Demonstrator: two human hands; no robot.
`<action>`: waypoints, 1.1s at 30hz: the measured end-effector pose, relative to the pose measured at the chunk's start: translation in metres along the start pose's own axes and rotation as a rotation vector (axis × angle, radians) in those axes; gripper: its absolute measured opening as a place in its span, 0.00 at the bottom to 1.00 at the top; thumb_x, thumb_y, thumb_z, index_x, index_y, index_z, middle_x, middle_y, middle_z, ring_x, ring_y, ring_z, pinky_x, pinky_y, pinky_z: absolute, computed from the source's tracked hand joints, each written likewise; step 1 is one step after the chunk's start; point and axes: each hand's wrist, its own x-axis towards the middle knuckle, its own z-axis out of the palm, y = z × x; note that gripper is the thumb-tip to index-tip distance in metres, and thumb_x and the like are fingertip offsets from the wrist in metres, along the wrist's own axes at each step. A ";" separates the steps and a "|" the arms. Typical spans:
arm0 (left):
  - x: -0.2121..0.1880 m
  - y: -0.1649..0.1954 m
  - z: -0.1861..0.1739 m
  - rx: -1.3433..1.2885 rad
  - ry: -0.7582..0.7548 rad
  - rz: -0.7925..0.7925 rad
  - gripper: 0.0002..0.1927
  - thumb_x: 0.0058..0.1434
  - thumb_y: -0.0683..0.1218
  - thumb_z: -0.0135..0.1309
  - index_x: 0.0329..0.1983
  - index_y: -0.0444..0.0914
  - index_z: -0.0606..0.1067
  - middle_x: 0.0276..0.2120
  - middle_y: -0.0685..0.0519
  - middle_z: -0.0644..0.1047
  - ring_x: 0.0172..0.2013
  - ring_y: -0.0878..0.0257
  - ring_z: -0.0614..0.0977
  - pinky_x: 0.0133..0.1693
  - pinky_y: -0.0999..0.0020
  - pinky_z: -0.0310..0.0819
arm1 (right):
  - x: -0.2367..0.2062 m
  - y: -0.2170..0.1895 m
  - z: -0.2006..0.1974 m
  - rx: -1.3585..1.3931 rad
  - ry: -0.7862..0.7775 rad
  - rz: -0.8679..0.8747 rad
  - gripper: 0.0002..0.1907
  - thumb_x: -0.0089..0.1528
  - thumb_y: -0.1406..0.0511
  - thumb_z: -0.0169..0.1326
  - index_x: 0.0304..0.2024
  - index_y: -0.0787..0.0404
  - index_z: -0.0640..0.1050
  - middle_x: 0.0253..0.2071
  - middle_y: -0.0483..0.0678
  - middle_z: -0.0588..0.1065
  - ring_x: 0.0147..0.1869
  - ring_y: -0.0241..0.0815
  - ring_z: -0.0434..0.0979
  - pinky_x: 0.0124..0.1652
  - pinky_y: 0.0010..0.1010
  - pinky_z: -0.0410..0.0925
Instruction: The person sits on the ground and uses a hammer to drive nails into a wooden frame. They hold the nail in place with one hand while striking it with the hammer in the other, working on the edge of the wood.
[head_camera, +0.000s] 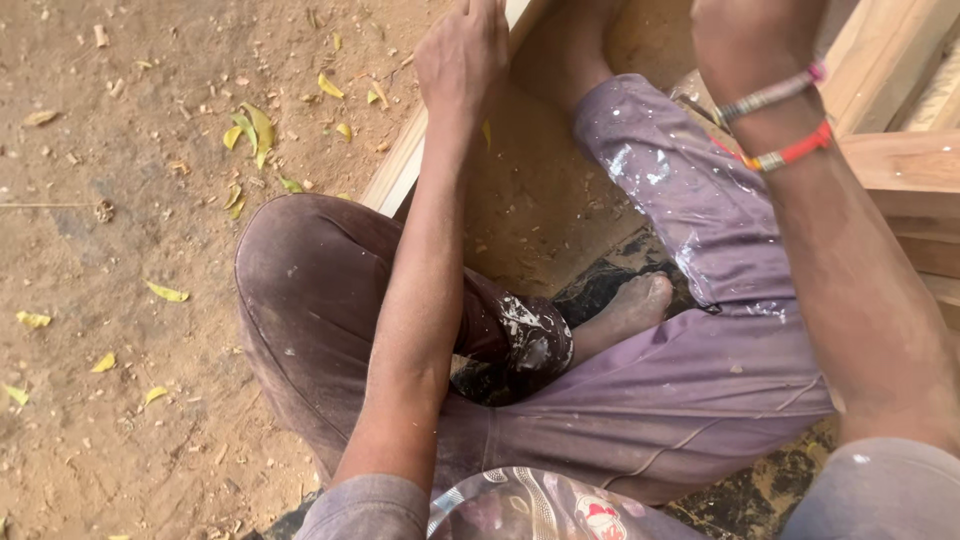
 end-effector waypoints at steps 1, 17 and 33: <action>0.001 0.000 0.000 0.006 -0.119 -0.039 0.12 0.72 0.51 0.48 0.35 0.40 0.73 0.22 0.52 0.75 0.21 0.56 0.78 0.23 0.57 0.68 | -0.005 -0.008 -0.016 0.069 0.015 0.025 0.15 0.72 0.78 0.41 0.31 0.70 0.73 0.23 0.49 0.69 0.27 0.39 0.72 0.28 0.31 0.61; 0.004 0.007 -0.028 -0.057 -0.183 0.066 0.16 0.72 0.53 0.50 0.30 0.41 0.69 0.22 0.51 0.76 0.24 0.55 0.78 0.26 0.55 0.68 | -0.003 -0.062 -0.040 0.235 -0.014 -0.026 0.14 0.78 0.70 0.49 0.37 0.67 0.79 0.31 0.50 0.77 0.34 0.48 0.80 0.38 0.39 0.69; -0.001 -0.002 -0.008 0.022 -0.305 0.075 0.19 0.74 0.54 0.49 0.27 0.44 0.68 0.18 0.56 0.74 0.19 0.62 0.74 0.21 0.62 0.66 | 0.004 -0.019 -0.034 -0.191 0.106 -0.226 0.08 0.73 0.74 0.50 0.37 0.66 0.76 0.30 0.52 0.74 0.32 0.47 0.75 0.37 0.37 0.66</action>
